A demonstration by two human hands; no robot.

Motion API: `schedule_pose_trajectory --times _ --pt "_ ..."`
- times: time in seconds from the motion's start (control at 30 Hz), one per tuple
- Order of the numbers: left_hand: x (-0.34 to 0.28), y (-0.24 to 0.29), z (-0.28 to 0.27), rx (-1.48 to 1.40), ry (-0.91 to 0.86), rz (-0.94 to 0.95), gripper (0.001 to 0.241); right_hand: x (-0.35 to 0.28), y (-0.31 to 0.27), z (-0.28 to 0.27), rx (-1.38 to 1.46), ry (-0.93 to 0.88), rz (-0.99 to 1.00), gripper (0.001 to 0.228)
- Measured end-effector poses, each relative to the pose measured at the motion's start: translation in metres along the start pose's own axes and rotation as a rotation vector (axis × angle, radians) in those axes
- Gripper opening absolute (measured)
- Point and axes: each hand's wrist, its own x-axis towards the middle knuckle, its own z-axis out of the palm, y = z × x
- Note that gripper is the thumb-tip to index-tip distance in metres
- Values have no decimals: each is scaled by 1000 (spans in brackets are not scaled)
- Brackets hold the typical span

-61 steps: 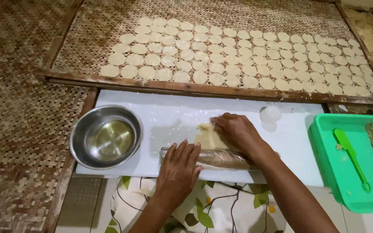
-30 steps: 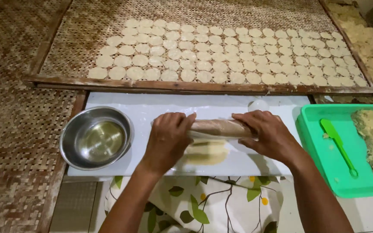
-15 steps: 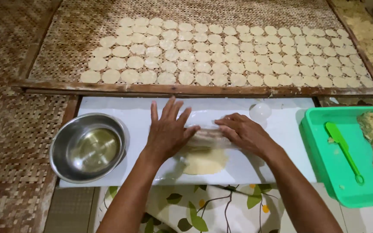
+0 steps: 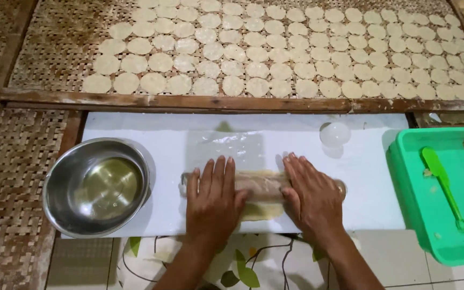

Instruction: Rolling out dough and cutting it into small circular shapes using a round mold.

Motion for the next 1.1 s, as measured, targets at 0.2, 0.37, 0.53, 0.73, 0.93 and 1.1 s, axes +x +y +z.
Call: schedule_pose_trajectory --times 0.2,0.37,0.53,0.73,0.93,1.1 --pt "13 -7 6 -34 -84 -11 69 16 7 -1 20 -92 60 52" --pt "67 -34 39 75 -8 58 66 64 27 8 -35 -87 -124 48" --pt "56 -29 36 63 -96 -27 62 60 19 3 -13 -122 -54 50" --pt "43 -17 17 26 -298 -126 60 45 9 -1 44 -143 25 50" --pt "29 -14 17 7 -234 -95 62 36 -2 -8 82 -171 96 52" --pt "18 -12 13 -8 -150 -62 60 27 -5 -5 59 -140 92 52"
